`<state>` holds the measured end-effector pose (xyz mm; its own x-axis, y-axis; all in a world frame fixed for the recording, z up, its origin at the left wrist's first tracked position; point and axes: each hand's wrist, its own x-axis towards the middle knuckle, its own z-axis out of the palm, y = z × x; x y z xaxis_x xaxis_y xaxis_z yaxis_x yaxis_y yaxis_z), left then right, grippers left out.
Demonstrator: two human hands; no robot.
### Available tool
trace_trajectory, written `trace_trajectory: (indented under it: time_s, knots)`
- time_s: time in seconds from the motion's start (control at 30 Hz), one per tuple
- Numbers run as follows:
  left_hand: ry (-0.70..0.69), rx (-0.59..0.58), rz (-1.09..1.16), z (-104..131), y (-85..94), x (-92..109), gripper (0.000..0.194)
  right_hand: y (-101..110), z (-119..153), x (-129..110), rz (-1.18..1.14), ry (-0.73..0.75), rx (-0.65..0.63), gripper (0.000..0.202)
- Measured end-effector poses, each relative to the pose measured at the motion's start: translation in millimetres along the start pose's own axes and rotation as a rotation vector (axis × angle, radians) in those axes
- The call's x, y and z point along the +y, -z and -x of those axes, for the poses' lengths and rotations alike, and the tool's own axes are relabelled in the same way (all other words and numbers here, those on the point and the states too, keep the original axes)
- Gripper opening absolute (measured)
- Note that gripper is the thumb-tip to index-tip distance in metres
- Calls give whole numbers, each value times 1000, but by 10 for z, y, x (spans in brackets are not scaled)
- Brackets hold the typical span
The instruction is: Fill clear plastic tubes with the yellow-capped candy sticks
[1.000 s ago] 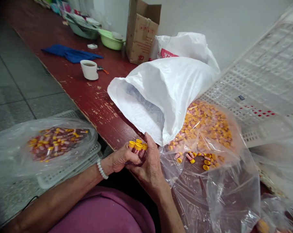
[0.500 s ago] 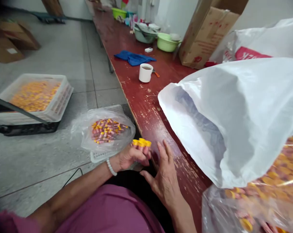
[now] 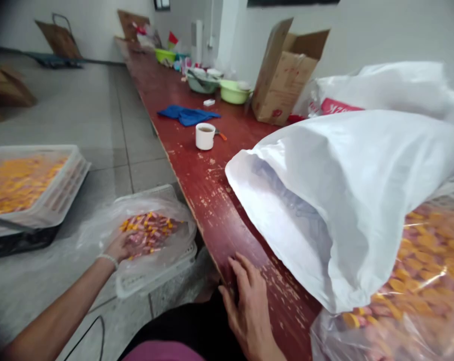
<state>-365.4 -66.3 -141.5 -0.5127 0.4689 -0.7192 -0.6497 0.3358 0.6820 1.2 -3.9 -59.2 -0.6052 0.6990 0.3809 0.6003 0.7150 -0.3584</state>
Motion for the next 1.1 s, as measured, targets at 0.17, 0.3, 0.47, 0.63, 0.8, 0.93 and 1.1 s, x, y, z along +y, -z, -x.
trace_trajectory:
  time_s: [0.17, 0.3, 0.47, 0.63, 0.8, 0.93, 1.1]
  knots:
    - [-47, 84, 6, 212, -129, 31, 18, 34, 14, -7, -66, -8, 51, 43]
    - [-481, 84, -13, 666, -558, 162, 37, 301, -69, 60, -190, -117, 51, 33]
    - [-964, -263, -419, 1180, -1585, 371, 27, 620, -424, 691, -84, -314, 242, 31]
    - [-1205, -546, -1034, 1118, -3084, 418, 40, 684, -843, 1510, 259, -614, 148, 39]
    - [-1219, -502, -1236, 899, -4350, 223, 34, 640, -902, 1908, 386, -790, 156, 49]
    - [-1239, -416, -1289, 810, -4779, 13, 44, 630, -839, 1989, 378, -797, 59, 57]
    - [-1329, -399, -1337, 769, -4740, -193, 54, 640, -853, 1973, 412, -698, -19, 51]
